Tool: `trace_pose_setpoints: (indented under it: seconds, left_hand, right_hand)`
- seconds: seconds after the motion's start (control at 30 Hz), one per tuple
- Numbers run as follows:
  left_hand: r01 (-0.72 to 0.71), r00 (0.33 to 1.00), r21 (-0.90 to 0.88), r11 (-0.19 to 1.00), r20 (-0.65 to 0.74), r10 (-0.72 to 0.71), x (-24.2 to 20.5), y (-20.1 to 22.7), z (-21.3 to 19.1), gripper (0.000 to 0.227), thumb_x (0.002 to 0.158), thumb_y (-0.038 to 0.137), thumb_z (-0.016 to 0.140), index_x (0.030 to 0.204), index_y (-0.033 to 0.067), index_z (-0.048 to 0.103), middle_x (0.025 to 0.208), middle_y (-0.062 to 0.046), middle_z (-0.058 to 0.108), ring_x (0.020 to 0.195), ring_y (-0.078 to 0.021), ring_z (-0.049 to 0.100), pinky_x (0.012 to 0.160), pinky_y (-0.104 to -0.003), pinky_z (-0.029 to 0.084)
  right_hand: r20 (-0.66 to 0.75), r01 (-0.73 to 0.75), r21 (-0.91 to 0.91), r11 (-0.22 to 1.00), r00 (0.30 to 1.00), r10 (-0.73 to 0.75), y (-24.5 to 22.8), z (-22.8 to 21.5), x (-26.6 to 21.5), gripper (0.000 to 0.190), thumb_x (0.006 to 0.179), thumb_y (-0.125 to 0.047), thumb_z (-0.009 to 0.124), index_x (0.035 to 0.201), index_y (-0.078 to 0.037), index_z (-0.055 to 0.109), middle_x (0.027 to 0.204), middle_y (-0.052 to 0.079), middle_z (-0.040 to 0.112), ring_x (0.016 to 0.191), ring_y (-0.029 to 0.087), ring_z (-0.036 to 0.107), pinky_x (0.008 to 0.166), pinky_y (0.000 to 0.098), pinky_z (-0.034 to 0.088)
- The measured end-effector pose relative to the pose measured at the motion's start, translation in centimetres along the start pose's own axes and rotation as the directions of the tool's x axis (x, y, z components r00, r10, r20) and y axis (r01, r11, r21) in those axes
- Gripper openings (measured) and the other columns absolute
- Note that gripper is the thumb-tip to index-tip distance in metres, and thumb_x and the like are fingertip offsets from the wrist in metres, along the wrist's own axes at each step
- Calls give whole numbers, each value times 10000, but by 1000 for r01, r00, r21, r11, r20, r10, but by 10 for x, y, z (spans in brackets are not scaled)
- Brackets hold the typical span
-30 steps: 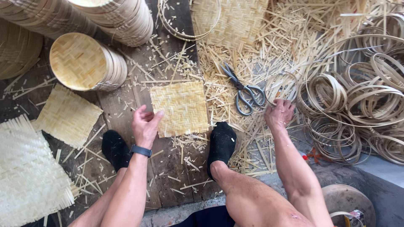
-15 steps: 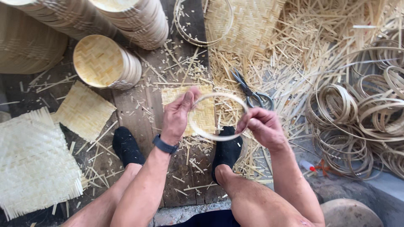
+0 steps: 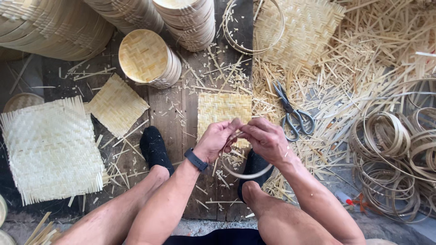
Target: The person fits a square woven bamboo mat into a circular bamboo rim, secures it by pressing a second rim on top, and trims the excess bamboo strips using shears.
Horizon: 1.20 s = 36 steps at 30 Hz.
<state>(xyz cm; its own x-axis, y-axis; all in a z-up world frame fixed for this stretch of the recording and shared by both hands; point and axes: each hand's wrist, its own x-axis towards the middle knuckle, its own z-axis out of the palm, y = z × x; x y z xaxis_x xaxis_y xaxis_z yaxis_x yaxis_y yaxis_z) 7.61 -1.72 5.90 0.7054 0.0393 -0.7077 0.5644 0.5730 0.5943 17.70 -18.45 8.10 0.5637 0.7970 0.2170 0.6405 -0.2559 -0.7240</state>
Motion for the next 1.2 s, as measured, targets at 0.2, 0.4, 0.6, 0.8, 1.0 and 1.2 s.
trace_pose_setpoints:
  seconds: [0.2, 0.4, 0.6, 0.8, 1.0, 1.2]
  left_hand:
    - [194, 981, 75, 978, -41, -191, 11, -4, -2, 766, 901, 854, 351, 600, 159, 468, 529, 65, 359, 421, -73, 283, 381, -282, 177]
    - [158, 974, -72, 985, -154, -167, 6, -21, 4, 806, 887, 863, 279, 503, 170, 434, 485, 63, 324, 400, -83, 232, 383, -294, 152]
    - [111, 972, -166, 980, -186, -142, 17, -35, 9, 810, 871, 856, 320, 572, 141, 554, 490, 65, 343, 401, -78, 245, 379, -291, 172]
    - [-33, 993, -210, 977, -121, 8, 26, -36, -27, 419, 851, 544, 715, 865, 128, 764, 670, 47, 557, 512, -63, 432, 439, -228, 318]
    - [-200, 980, -688, 698, -135, 148, 27, -30, -57, 321, 924, 362, 762, 951, 71, 629, 741, -3, 592, 633, -99, 530, 546, -253, 415]
    - [28, 998, -308, 951, -49, -45, 26, -4, -58, 306, 917, 341, 732, 886, 39, 696, 641, 52, 514, 520, -44, 438, 426, -198, 320]
  right_hand:
    - [61, 169, -180, 969, 985, -161, -14, 19, -1, 360, 698, -22, 772, 1053, -75, 756, 884, 23, 608, 821, 196, 596, 601, 315, 530]
    - [36, 114, -222, 968, 993, -108, -19, 32, -8, 395, 679, 6, 748, 1057, -107, 763, 767, 23, 486, 735, 198, 542, 514, 327, 477]
    - [-14, 61, -198, 978, 998, -65, -10, 32, -15, 393, 695, 23, 745, 1054, -130, 784, 761, 45, 516, 726, 211, 572, 562, 344, 495]
    - [73, -588, 303, 750, 799, 597, 16, 38, -8, 296, 860, -217, 774, 1105, -60, 725, 905, 40, 732, 785, 145, 709, 688, 300, 622]
    - [454, -452, 877, -164, 666, 592, 45, 38, -28, 408, 970, -393, 606, 985, -1, 716, 770, 75, 680, 720, 201, 671, 735, 389, 619]
    - [540, -508, 826, -243, 591, 599, 61, 43, -29, 381, 972, -363, 723, 807, -23, 682, 655, -6, 520, 586, 116, 439, 508, 275, 353]
